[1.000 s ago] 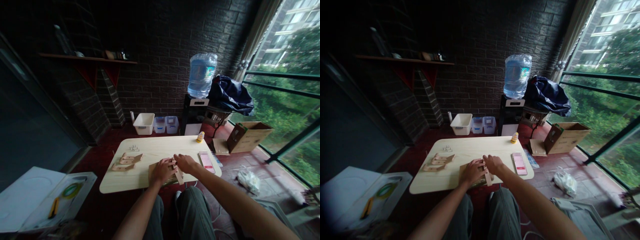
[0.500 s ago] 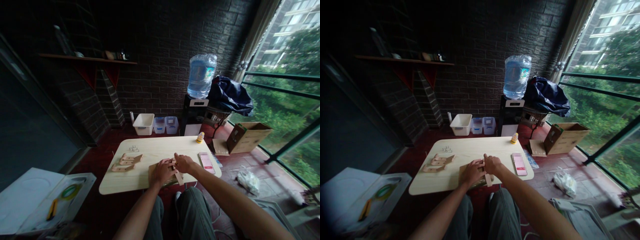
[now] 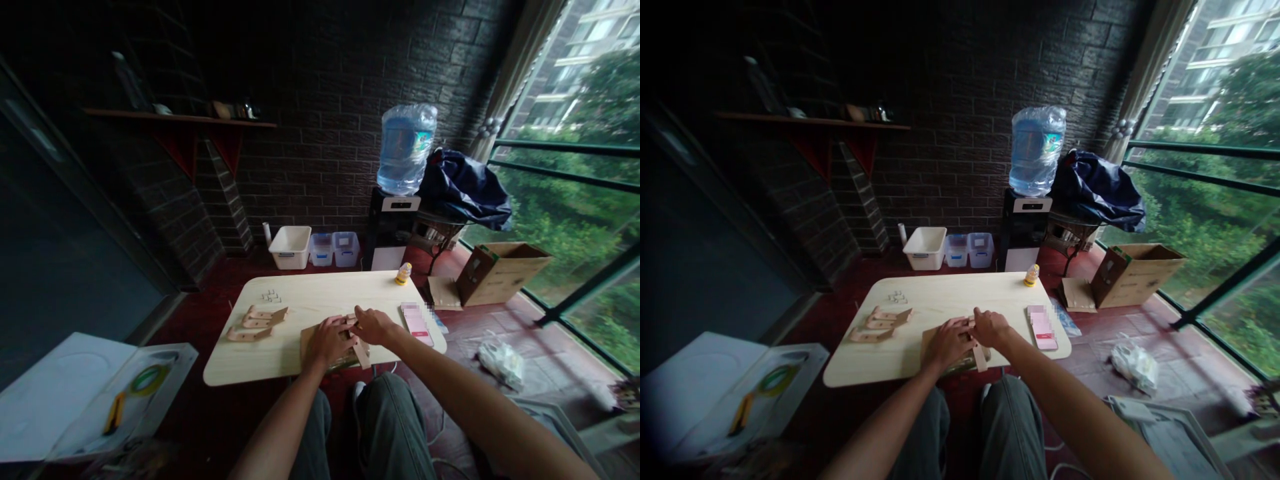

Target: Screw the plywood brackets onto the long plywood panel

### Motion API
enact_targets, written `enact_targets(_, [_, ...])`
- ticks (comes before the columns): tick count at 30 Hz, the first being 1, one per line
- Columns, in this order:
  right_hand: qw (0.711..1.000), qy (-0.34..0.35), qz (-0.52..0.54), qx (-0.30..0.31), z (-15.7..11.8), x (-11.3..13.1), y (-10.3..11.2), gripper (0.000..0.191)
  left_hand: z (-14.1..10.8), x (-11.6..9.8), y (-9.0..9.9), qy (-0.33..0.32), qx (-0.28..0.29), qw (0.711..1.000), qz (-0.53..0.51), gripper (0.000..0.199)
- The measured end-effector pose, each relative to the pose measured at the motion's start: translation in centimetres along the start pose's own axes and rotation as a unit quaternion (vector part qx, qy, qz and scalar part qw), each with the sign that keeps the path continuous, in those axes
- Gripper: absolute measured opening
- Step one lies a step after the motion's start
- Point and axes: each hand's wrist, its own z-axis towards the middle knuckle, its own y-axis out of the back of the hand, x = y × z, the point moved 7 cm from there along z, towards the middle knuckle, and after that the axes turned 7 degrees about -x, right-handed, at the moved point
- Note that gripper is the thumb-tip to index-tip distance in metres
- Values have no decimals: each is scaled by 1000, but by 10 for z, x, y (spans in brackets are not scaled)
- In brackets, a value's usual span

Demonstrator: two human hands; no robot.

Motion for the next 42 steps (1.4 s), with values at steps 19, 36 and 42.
enact_targets(19, [998,39,27,40,-7,-7,2,36,-1,-4,-2,10,-19,1000,22,33])
enact_targets(36, [997,-34,63,21,-2,-12,3,43,-2,-1,0,21,-18,999,18,36])
enact_targets(42, [997,71,10,25,0,0,1,29,-3,-2,-4,-2,-12,1000,7,30])
